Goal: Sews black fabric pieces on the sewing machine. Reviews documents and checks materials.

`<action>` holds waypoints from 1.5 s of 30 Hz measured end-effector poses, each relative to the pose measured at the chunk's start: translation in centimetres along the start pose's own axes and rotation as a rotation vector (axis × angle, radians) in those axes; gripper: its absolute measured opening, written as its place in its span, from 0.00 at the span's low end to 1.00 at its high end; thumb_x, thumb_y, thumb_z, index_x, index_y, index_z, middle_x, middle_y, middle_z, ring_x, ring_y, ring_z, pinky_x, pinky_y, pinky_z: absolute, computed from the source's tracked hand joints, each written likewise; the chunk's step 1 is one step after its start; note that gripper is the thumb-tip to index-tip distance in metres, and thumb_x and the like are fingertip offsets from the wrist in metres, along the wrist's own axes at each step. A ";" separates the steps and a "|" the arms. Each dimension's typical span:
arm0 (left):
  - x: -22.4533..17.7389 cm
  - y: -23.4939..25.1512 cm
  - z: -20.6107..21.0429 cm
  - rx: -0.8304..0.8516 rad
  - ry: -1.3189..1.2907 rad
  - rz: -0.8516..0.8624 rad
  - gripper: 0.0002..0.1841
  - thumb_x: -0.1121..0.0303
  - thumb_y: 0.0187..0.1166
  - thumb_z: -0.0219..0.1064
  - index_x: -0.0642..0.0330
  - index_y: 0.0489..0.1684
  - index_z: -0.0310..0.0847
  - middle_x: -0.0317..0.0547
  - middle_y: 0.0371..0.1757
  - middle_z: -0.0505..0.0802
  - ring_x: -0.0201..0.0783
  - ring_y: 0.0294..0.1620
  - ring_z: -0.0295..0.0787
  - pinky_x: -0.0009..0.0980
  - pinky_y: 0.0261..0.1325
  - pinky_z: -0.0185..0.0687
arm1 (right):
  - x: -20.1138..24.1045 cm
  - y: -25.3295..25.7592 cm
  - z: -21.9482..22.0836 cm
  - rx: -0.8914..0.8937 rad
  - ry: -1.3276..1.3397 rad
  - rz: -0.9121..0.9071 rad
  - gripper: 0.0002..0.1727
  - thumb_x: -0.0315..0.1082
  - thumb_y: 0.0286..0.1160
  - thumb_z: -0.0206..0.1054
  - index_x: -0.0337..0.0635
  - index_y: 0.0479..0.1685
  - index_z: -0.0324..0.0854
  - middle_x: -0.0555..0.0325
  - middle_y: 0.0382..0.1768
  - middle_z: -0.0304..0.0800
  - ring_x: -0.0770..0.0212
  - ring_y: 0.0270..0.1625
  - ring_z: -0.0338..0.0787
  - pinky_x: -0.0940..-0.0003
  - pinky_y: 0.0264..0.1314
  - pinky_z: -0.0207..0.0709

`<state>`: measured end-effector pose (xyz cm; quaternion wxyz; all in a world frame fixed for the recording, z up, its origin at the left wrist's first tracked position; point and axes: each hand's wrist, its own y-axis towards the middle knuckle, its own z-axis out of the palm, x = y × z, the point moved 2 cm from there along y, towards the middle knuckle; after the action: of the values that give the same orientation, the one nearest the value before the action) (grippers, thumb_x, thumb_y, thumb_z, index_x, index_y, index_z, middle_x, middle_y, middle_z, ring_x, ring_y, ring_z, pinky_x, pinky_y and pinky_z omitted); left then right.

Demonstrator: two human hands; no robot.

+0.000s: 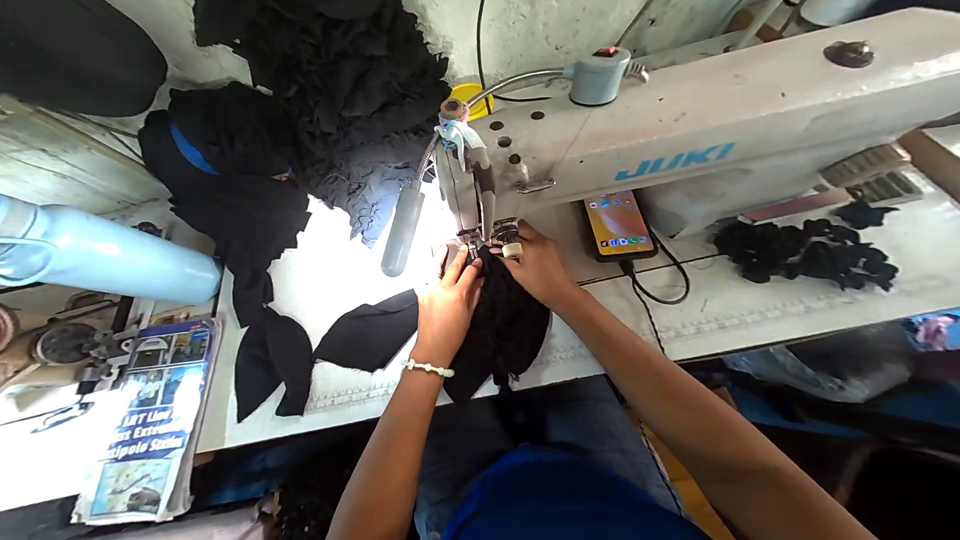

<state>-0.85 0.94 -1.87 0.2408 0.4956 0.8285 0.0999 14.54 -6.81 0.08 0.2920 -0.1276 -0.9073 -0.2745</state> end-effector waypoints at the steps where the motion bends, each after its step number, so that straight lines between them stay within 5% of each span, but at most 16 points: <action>1: 0.0 0.0 0.0 0.004 -0.001 -0.003 0.13 0.65 0.81 0.68 0.58 0.57 0.93 0.52 0.75 0.88 0.59 0.78 0.81 0.61 0.72 0.77 | 0.1 0.0 0.1 -0.038 0.006 -0.024 0.06 0.21 0.63 0.78 0.29 0.39 0.91 0.37 0.46 0.90 0.40 0.45 0.93 0.45 0.42 0.87; 6: 0.0 -0.2 0.1 -0.068 0.016 0.036 0.11 0.67 0.78 0.69 0.55 0.52 0.94 0.49 0.63 0.93 0.55 0.74 0.84 0.63 0.67 0.77 | 0.6 0.6 1.2 -0.027 0.026 0.024 0.11 0.30 0.70 0.77 0.30 0.43 0.90 0.35 0.49 0.92 0.39 0.48 0.94 0.41 0.47 0.86; 10: 0.0 -0.2 0.2 -0.077 0.020 0.031 0.10 0.67 0.77 0.70 0.54 0.51 0.94 0.48 0.62 0.94 0.56 0.73 0.84 0.65 0.68 0.73 | 0.4 0.8 2.0 0.045 0.023 0.111 0.16 0.37 0.73 0.77 0.30 0.47 0.90 0.35 0.52 0.92 0.37 0.52 0.93 0.38 0.53 0.84; 21: -0.2 -0.2 0.1 -0.068 0.046 0.006 0.11 0.68 0.79 0.69 0.50 0.53 0.95 0.47 0.66 0.93 0.59 0.76 0.82 0.65 0.66 0.75 | 0.4 0.6 0.7 0.156 -0.038 0.086 0.10 0.24 0.71 0.74 0.26 0.47 0.89 0.32 0.57 0.89 0.34 0.57 0.91 0.37 0.53 0.84; 27: -0.1 -0.2 -0.5 -0.110 -0.051 -0.035 0.13 0.72 0.81 0.65 0.59 0.57 0.91 0.47 0.62 0.95 0.54 0.72 0.86 0.59 0.71 0.76 | 0.5 0.5 0.2 0.088 -0.044 0.067 0.08 0.24 0.70 0.75 0.26 0.43 0.90 0.33 0.56 0.90 0.35 0.57 0.91 0.38 0.54 0.84; 31: -0.2 -0.6 -1.8 -0.146 -0.230 -0.134 0.12 0.80 0.80 0.59 0.71 0.55 0.85 0.58 0.51 0.94 0.53 0.56 0.93 0.51 0.63 0.84 | 2.6 -1.9 -2.1 0.033 -0.012 0.064 0.08 0.25 0.73 0.74 0.30 0.47 0.90 0.38 0.52 0.90 0.40 0.49 0.93 0.42 0.48 0.87; 33: -0.3 -1.3 -1.8 -0.084 -0.253 -0.117 0.10 0.79 0.80 0.60 0.72 0.52 0.85 0.57 0.50 0.94 0.52 0.55 0.93 0.48 0.63 0.86 | 3.6 -4.4 -2.5 0.043 -0.014 0.047 0.09 0.33 0.78 0.71 0.36 0.46 0.91 0.45 0.43 0.91 0.48 0.40 0.93 0.50 0.42 0.88; 35: -0.4 -2.3 -1.6 -0.012 -0.202 -0.070 0.09 0.77 0.79 0.63 0.68 0.49 0.88 0.55 0.52 0.94 0.53 0.58 0.92 0.51 0.62 0.85 | 3.4 -6.3 -3.0 0.027 -0.124 0.073 0.14 0.40 0.79 0.71 0.37 0.47 0.91 0.44 0.39 0.92 0.45 0.39 0.94 0.49 0.38 0.87; 38: -1.0 -3.4 -2.0 0.020 -0.179 -0.071 0.10 0.75 0.81 0.62 0.66 0.49 0.90 0.53 0.58 0.94 0.52 0.64 0.91 0.52 0.64 0.83 | 0.8 -7.4 -4.1 0.075 -0.308 0.236 0.21 0.45 0.82 0.69 0.31 0.54 0.87 0.31 0.46 0.89 0.29 0.49 0.91 0.36 0.44 0.84; 40: -1.0 -3.1 -2.5 -0.017 -0.221 -0.110 0.11 0.76 0.81 0.62 0.66 0.52 0.89 0.53 0.54 0.95 0.51 0.59 0.93 0.51 0.64 0.84 | -0.1 -7.8 -4.6 0.038 -0.365 0.217 0.23 0.46 0.80 0.70 0.32 0.57 0.87 0.27 0.50 0.87 0.23 0.55 0.87 0.28 0.54 0.77; 42: -0.9 -2.4 -3.0 -0.069 -0.262 -0.152 0.11 0.79 0.80 0.61 0.69 0.52 0.88 0.55 0.49 0.95 0.50 0.53 0.94 0.48 0.61 0.87 | 0.9 -8.0 -4.7 -0.034 -0.366 0.123 0.22 0.45 0.79 0.70 0.34 0.59 0.89 0.29 0.52 0.87 0.23 0.57 0.84 0.26 0.58 0.71; 45: -0.8 -0.8 -3.1 -0.095 -0.359 -0.228 0.10 0.80 0.83 0.58 0.72 0.51 0.85 0.55 0.48 0.96 0.46 0.52 0.95 0.42 0.60 0.89 | 4.8 -7.5 -3.4 -0.048 -0.258 0.013 0.18 0.42 0.83 0.65 0.34 0.50 0.90 0.37 0.48 0.91 0.34 0.54 0.89 0.37 0.56 0.81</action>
<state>-2.67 0.09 0.78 0.4174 0.3964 0.8174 0.0211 9.34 -14.57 2.07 0.1716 -0.1749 -0.9296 -0.2755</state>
